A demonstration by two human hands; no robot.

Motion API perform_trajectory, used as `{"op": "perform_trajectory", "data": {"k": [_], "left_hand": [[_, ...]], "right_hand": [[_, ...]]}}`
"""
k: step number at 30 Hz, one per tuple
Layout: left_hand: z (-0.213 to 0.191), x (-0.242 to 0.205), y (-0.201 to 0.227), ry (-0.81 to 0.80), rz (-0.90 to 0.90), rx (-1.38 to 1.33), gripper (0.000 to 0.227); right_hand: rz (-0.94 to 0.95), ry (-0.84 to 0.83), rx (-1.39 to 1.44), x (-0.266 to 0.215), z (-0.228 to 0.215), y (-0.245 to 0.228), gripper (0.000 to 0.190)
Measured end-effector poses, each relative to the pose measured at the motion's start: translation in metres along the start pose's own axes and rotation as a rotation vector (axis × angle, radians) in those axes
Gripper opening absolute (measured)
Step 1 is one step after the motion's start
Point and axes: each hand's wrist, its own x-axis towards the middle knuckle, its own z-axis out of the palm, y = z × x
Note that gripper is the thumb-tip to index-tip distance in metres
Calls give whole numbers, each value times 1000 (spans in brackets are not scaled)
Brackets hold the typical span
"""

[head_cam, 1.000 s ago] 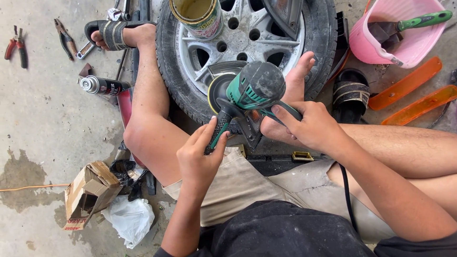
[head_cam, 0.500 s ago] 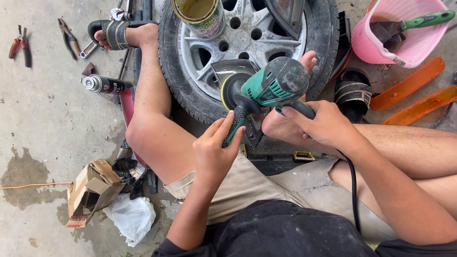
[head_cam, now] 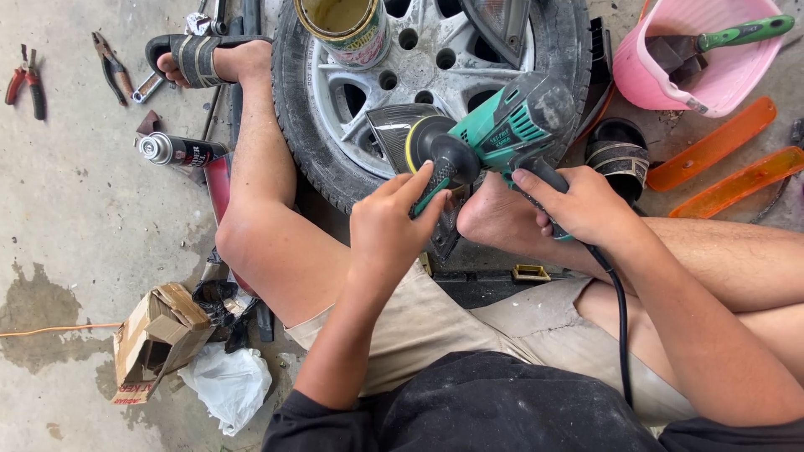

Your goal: The person uses a green electric polisher to buff the surface of a clear plastic motorcycle turn signal lens. The person holds the lens with the left hand and operates the polisher with the right hand, moving the tool across the lens surface.

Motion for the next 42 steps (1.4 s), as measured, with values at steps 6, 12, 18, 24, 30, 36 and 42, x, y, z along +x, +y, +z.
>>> {"op": "perform_trajectory", "data": {"k": [6, 12, 18, 24, 30, 36, 42], "left_hand": [[-5, 26, -7, -139, -8, -66, 35], [-19, 41, -17, -205, -79, -28, 35], [-33, 38, -28, -126, -84, -35, 33], [-44, 28, -32, -70, -103, -21, 33], [-56, 18, -21, -14, -130, -118, 31], [-61, 4, -21, 35, -131, -102, 33], [-61, -19, -17, 118, -158, -105, 34]], "right_hand": [[4, -16, 55, 12, 0, 1, 59], [4, -39, 99, 16, 5, -18, 58], [-14, -94, -4, 18, -2, -53, 58], [-132, -107, -72, 14, 0, -71, 54], [-125, -107, -171, 15, 5, -76, 61], [-102, -94, -199, 26, 13, -70, 63], [-110, -136, -249, 15, 18, -72, 61]]}}
